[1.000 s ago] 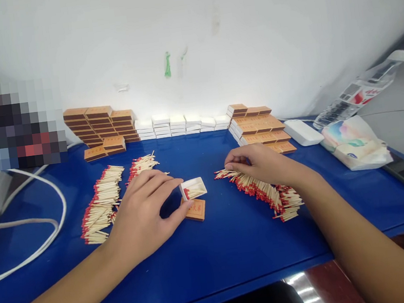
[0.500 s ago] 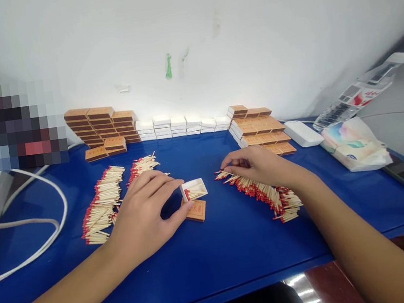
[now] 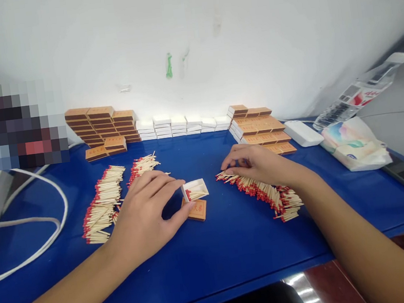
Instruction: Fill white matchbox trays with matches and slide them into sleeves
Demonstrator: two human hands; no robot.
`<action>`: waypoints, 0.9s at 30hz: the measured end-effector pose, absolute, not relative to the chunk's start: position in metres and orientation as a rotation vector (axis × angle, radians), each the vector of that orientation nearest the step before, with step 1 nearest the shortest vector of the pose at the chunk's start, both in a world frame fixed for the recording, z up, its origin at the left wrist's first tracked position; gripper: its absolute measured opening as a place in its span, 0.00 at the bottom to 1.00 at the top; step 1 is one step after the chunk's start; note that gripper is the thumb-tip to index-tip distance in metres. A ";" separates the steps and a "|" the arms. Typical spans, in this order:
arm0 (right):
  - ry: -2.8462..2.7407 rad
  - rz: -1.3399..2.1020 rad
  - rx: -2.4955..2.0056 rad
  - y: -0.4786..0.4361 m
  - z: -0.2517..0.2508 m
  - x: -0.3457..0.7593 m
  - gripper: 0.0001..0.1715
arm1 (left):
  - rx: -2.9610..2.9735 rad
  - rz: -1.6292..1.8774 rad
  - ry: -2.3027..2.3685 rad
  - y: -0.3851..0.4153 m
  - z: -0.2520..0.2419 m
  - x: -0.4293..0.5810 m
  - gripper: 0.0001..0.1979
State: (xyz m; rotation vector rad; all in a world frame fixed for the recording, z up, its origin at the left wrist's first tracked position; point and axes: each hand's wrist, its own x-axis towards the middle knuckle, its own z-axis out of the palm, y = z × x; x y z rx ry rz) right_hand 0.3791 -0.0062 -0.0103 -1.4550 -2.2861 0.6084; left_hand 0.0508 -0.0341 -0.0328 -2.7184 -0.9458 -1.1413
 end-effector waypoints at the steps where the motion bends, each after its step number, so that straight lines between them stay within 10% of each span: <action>1: -2.292 0.616 -1.454 -0.006 -0.010 0.379 0.16 | -2.716 -1.143 -0.942 -0.034 -0.033 0.051 0.11; 27: -2.163 0.554 -1.623 0.002 -0.023 0.377 0.17 | -2.724 -1.148 -0.930 -0.034 -0.033 0.050 0.11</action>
